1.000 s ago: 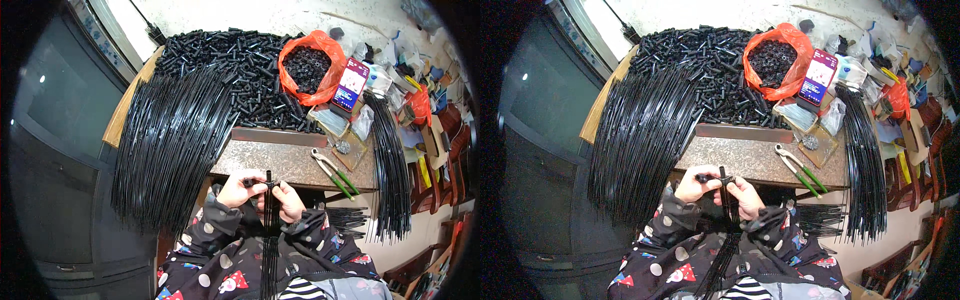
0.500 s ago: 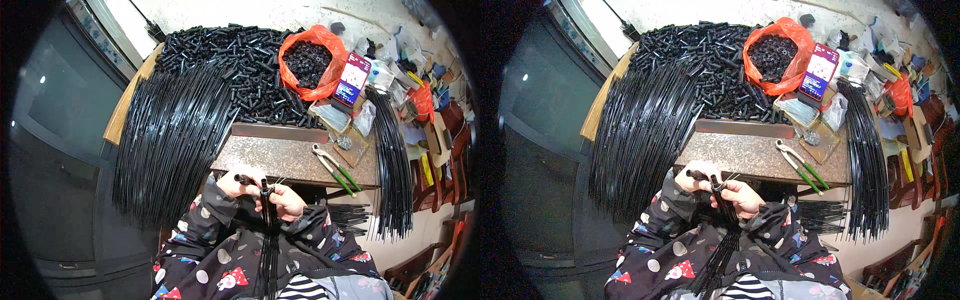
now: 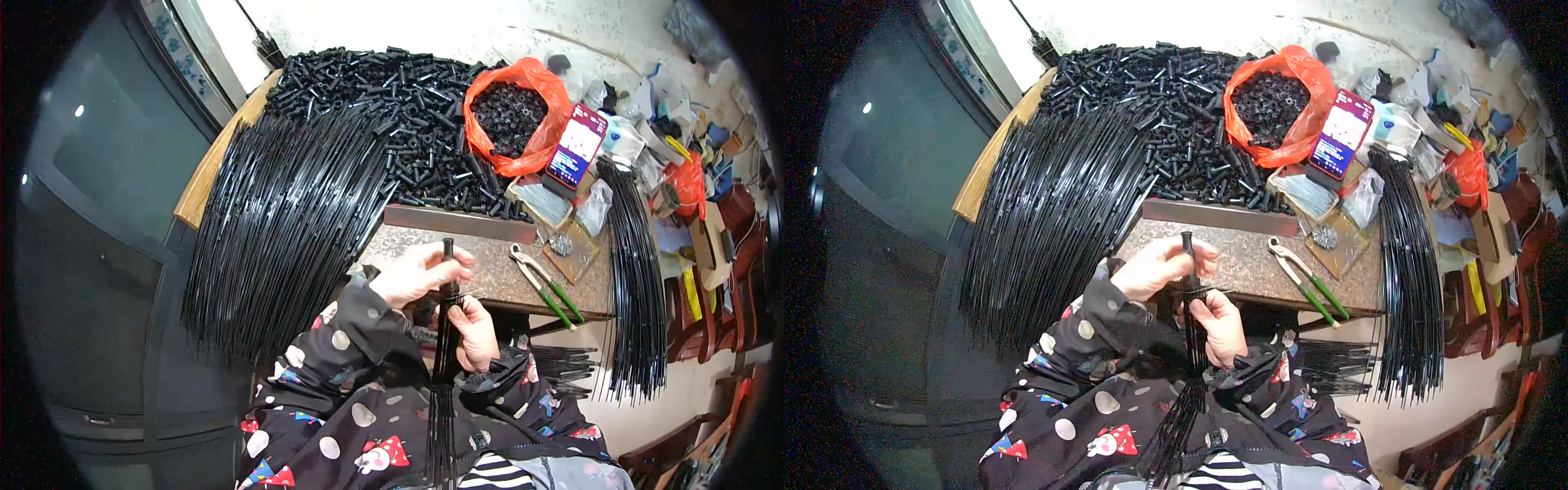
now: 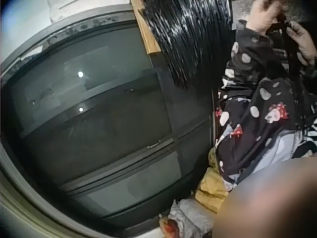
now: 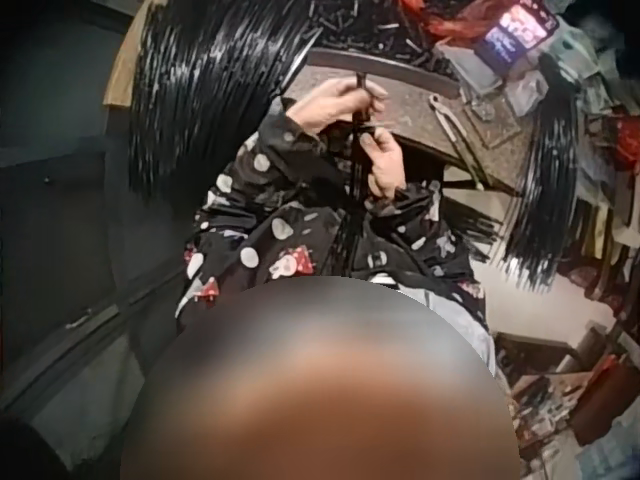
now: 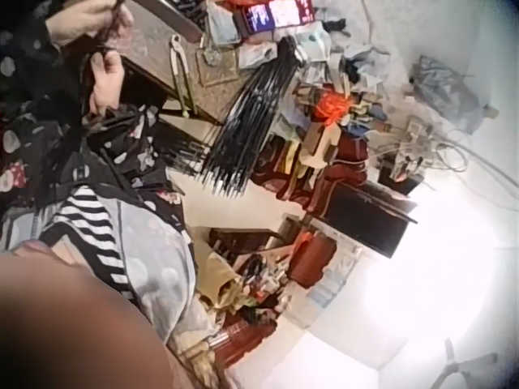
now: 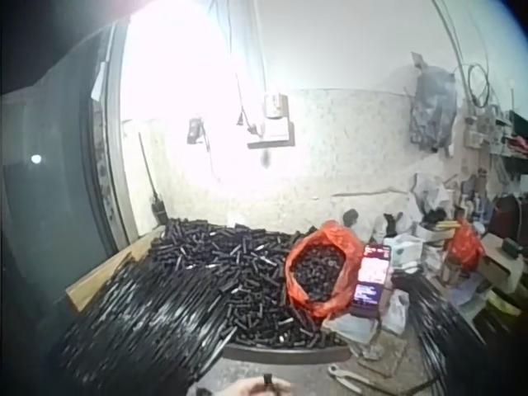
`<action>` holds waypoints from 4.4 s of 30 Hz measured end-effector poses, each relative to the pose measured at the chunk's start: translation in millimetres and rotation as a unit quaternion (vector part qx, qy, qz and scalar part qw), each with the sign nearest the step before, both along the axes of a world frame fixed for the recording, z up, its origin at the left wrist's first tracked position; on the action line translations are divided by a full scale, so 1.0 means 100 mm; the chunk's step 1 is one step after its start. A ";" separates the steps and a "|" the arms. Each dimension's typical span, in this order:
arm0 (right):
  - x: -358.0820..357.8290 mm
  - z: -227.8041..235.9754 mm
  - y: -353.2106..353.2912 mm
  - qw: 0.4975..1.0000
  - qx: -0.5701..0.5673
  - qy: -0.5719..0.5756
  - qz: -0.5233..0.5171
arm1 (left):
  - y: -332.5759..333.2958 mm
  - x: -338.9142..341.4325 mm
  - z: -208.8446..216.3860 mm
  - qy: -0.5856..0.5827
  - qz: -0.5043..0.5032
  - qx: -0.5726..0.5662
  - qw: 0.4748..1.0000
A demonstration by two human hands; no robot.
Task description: Bundling and securing groups of black rods using a handheld tool at a workbench.
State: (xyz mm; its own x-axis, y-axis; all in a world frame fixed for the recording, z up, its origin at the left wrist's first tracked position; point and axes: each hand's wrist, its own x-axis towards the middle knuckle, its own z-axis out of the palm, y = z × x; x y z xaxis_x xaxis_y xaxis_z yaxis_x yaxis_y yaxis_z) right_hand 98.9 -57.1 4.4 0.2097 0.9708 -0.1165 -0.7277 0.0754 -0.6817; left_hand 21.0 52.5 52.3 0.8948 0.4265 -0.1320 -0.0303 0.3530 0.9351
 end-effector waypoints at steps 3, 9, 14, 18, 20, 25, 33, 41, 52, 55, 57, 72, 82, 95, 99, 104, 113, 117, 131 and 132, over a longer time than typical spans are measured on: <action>0.04 0.03 0.01 1.000 -0.020 0.000 -0.008 | 0.04 -0.02 0.14 0.051 0.031 0.066 0.996; 0.03 0.03 0.04 1.000 -0.023 -0.002 0.008 | 0.06 -0.10 0.20 0.001 0.044 0.063 0.997; 0.05 -0.01 0.01 1.000 -0.006 -0.004 0.027 | 0.09 -0.10 0.12 0.010 -0.001 0.182 0.983; 0.04 -0.02 0.00 0.997 -0.003 0.041 0.063 | 0.15 -0.13 0.08 0.028 0.003 0.252 0.967; 0.06 -0.01 0.01 0.998 0.006 -0.018 0.062 | 0.14 -0.13 0.14 0.040 -0.008 0.267 0.963; 0.08 -0.03 0.02 0.998 -0.010 0.009 0.054 | 0.14 -0.11 0.16 0.017 -0.042 0.205 0.978; 0.12 -0.02 0.04 0.995 -0.005 0.073 0.068 | -0.05 -0.01 0.07 0.122 0.138 0.567 0.803; 0.09 -0.09 0.05 0.998 0.005 0.014 0.060 | -0.02 -0.02 0.09 0.086 0.108 0.310 0.941; 0.07 -0.06 0.02 0.996 -0.013 0.020 0.086 | -0.14 -0.05 0.09 0.093 0.193 0.512 0.832; 0.05 -0.02 0.02 0.996 -0.017 0.015 0.082 | -0.09 -0.10 0.09 0.096 0.165 0.516 0.835; 0.03 -0.01 0.01 0.997 -0.030 0.016 0.065 | -0.02 -0.12 -0.01 0.038 0.122 0.327 0.936; 0.07 0.01 -0.01 0.996 -0.025 0.031 0.078 | -0.11 -0.15 -0.03 0.040 0.148 0.213 0.965; 0.21 0.03 -0.04 0.996 0.044 0.026 0.071 | -0.32 -0.13 0.01 -0.025 0.130 0.386 0.913; 0.23 0.03 -0.11 0.990 0.091 0.053 0.093 | -0.36 -0.11 -0.21 -0.150 0.126 0.143 0.970; 0.25 -0.02 -0.12 0.988 0.107 0.043 0.104 | -0.39 -0.13 -0.20 -0.121 0.100 0.060 0.986; 0.22 0.05 -0.13 0.994 0.009 0.010 0.111 | -0.30 -0.20 -0.15 -0.123 0.038 0.048 0.990; 0.21 0.01 -0.14 0.992 0.035 0.022 0.116 | -0.18 -0.19 -0.07 -0.115 -0.010 0.185 0.976; 0.15 -0.12 -0.12 0.990 0.080 -0.006 0.114 | -0.21 -0.25 -0.16 -0.139 0.015 0.129 0.982; 0.11 -0.07 -0.10 0.994 0.052 0.034 0.089 | -0.23 -0.27 -0.18 -0.136 0.036 0.120 0.983; 0.13 -0.06 -0.11 0.994 0.053 0.034 0.089 | -0.22 -0.27 -0.18 -0.119 0.042 0.217 0.968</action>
